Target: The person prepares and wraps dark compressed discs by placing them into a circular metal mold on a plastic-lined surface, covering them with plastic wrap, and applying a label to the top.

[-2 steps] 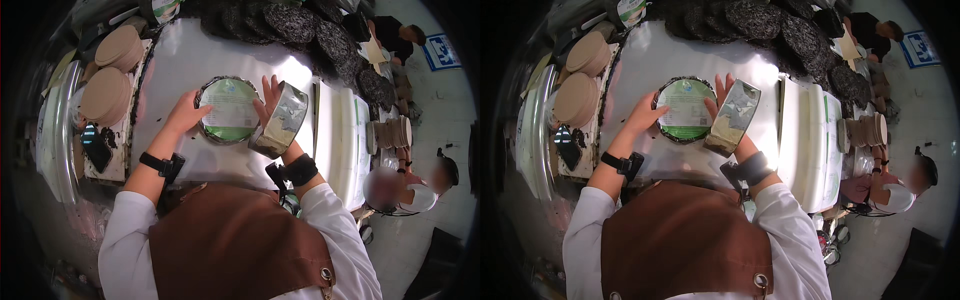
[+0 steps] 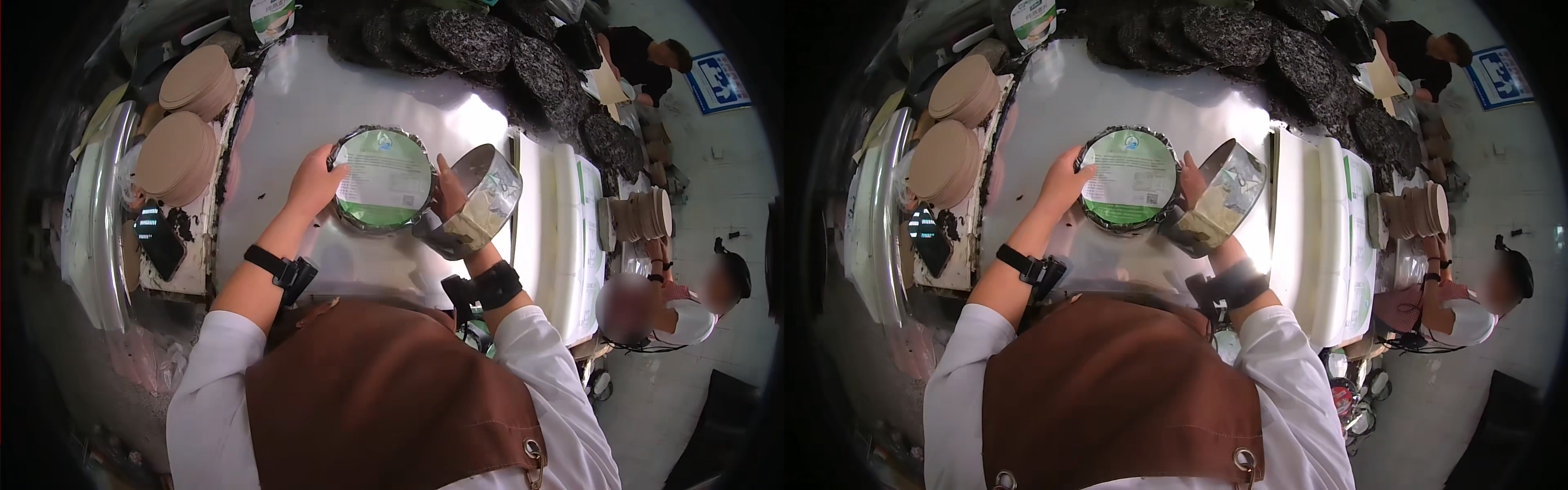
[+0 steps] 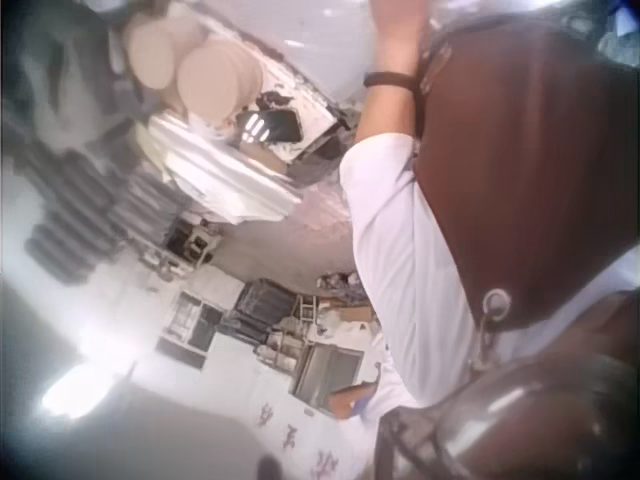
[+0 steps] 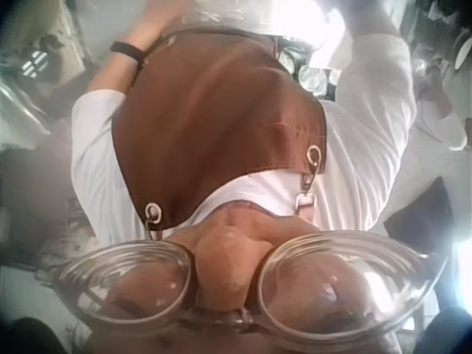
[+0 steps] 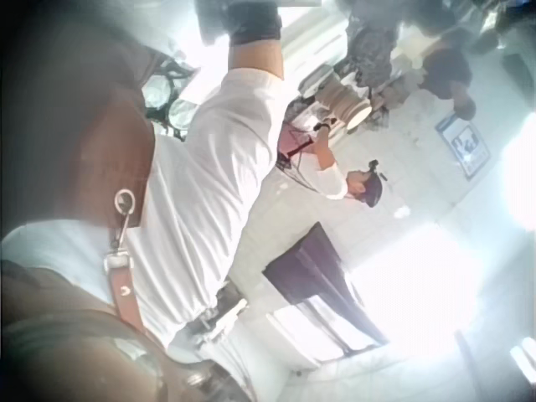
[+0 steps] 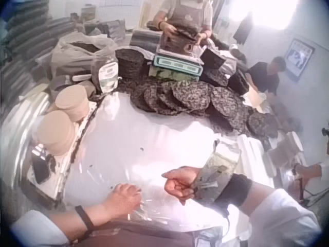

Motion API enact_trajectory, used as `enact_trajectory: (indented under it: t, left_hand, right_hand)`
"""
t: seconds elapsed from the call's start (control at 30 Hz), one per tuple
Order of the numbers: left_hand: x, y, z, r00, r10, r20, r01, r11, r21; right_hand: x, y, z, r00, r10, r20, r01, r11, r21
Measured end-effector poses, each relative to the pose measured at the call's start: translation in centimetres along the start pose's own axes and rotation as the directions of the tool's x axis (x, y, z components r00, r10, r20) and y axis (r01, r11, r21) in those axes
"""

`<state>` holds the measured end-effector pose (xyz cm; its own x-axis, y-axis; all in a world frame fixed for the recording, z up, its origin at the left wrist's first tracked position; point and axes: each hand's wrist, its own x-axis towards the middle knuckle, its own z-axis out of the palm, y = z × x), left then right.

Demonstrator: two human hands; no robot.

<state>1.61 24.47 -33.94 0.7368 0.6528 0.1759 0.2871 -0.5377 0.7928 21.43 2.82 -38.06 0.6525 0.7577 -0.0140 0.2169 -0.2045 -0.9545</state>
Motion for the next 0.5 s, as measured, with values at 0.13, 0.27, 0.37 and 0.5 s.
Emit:
enact_trajectory:
  t: [0.13,0.27,0.37,0.5]
  left_hand:
    - [-1.2,17.9,-3.4,0.933,0.337,0.124,-0.185,0.747,-0.639]
    - [-4.1,19.5,-4.5,0.717,0.587,0.376,-0.219,0.702,-0.678]
    - [-7.7,8.5,-2.0,0.728,0.536,0.428,-0.571,0.819,-0.055]
    - [-11.0,-0.1,-0.2,0.713,0.467,0.523,-0.665,0.686,0.294]
  right_hand:
    - [-6.1,-6.5,-4.3,0.872,-0.455,0.182,0.406,0.461,-0.789]
    - [-6.5,-6.5,-7.1,0.974,0.087,0.208,-0.217,0.611,0.761]
    - [-3.4,-7.0,-7.9,0.922,-0.161,0.351,-0.215,0.540,0.813]
    - [-3.0,-15.0,-3.2,0.817,0.089,0.570,-0.493,0.621,0.609]
